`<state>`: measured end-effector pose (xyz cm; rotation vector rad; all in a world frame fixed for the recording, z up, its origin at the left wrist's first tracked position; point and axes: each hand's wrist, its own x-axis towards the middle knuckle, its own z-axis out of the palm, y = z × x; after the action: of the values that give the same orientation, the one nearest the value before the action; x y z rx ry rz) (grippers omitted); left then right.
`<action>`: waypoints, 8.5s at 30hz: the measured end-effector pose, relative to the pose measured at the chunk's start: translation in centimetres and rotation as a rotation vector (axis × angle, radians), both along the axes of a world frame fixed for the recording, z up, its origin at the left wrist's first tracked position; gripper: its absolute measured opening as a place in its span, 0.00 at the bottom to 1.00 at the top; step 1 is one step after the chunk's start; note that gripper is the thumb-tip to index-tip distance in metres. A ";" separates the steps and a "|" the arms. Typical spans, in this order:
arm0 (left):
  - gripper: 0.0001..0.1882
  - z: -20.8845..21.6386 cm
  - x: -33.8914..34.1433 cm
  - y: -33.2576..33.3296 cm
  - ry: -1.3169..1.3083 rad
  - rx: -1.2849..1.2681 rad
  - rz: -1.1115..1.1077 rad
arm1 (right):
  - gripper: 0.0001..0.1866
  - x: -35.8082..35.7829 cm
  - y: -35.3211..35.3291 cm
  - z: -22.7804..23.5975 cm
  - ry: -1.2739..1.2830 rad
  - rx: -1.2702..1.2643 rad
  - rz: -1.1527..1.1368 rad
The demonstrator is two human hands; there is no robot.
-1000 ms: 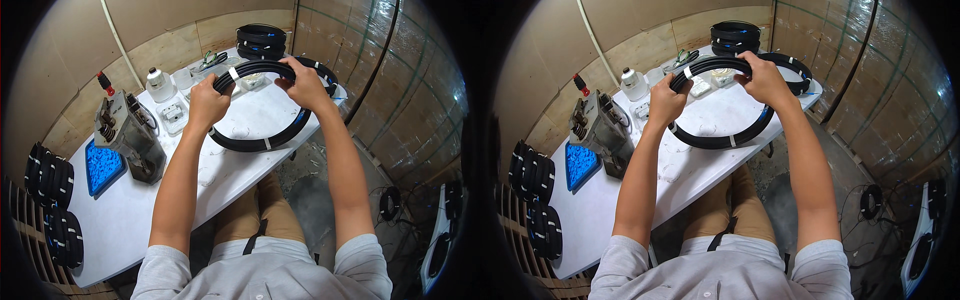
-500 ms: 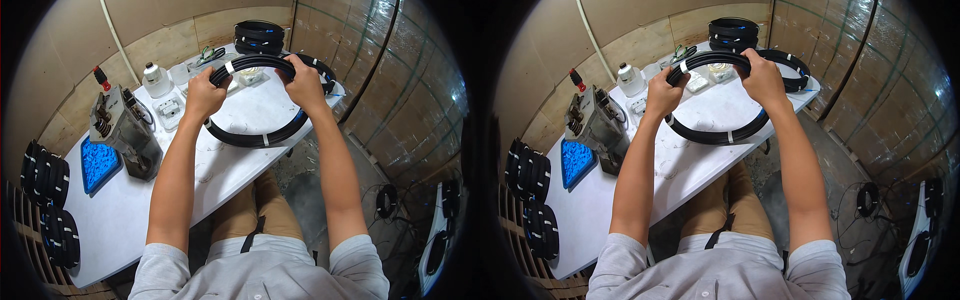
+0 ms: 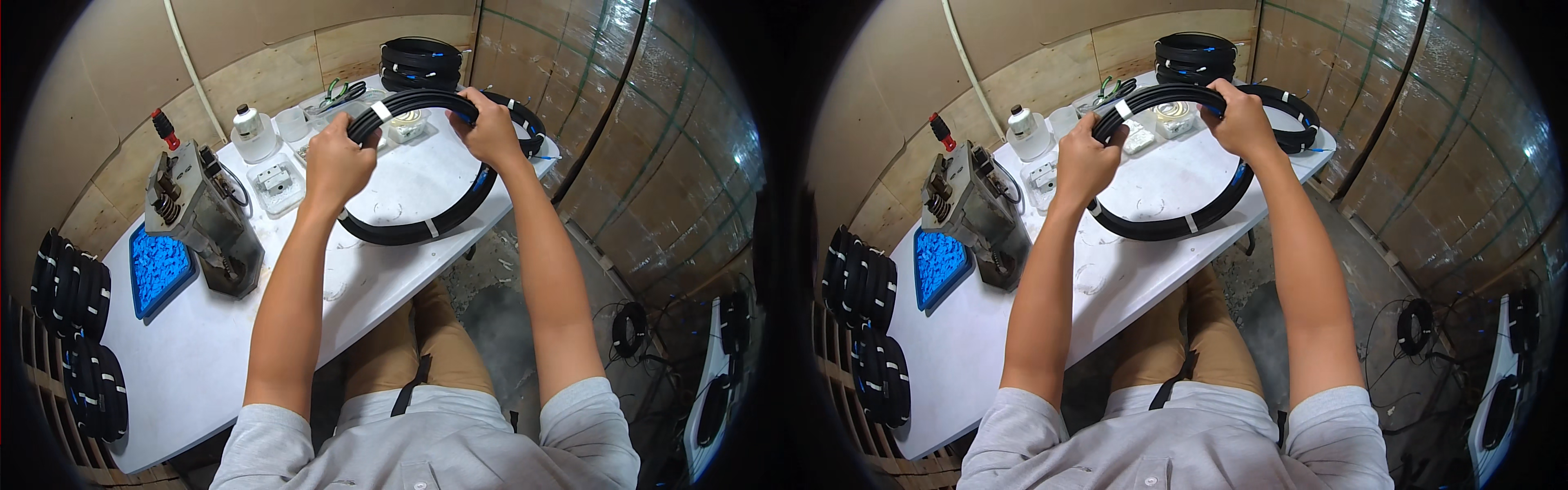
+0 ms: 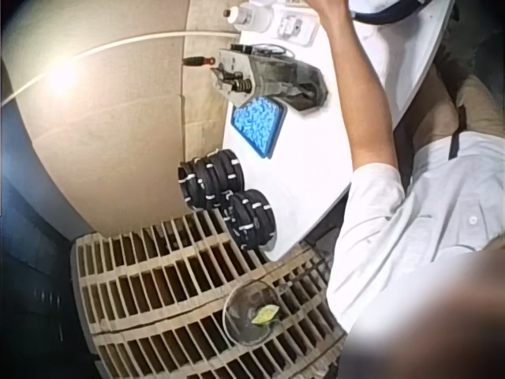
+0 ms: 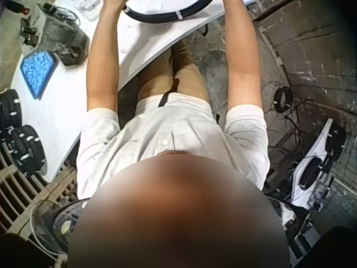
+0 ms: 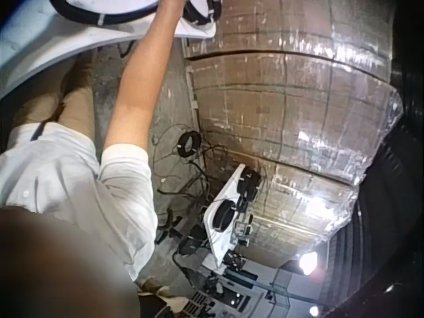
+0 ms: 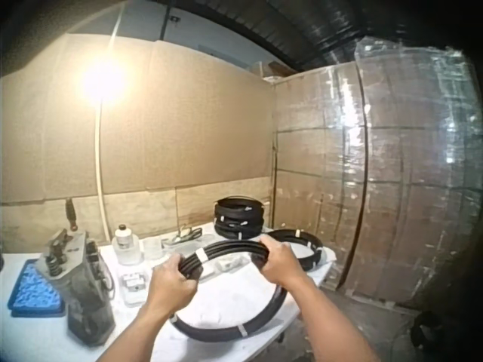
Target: Applying white adhesive tape to a coiled black industrial cable at several points to secure it.
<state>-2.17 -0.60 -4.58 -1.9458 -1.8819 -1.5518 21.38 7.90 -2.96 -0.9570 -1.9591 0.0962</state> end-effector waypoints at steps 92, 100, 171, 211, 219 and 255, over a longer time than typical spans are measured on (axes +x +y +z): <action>0.10 -14.0 -3.6 0.1 -1.432 -0.077 -0.278 | 0.06 -2.6 -3.8 -17.7 1.129 -0.550 0.320; 0.12 -13.8 -3.2 0.1 -1.403 0.008 -0.385 | 0.18 -2.0 -4.2 -17.7 1.253 -0.635 0.461; 0.11 -10.2 -6.3 -2.5 -1.252 -0.184 -0.308 | 0.11 -2.5 -4.4 -15.5 1.242 -0.890 0.622; 0.12 -10.8 -5.5 -2.6 -1.248 -0.236 -0.262 | 0.32 -2.2 -3.6 -18.2 1.119 -0.764 0.455; 0.09 -9.4 -4.8 -3.2 -1.146 -0.223 -0.272 | 0.34 -2.3 -0.7 -11.3 0.483 -0.016 -0.156; 0.08 -9.0 -4.6 -3.4 -1.081 -0.173 -0.311 | 0.27 -3.7 1.6 -4.1 -0.099 0.119 0.058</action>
<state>-6.78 -4.03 -13.59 -1.5988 -2.0515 -3.0618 17.65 9.47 -7.05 -0.8410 -2.0591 -0.0355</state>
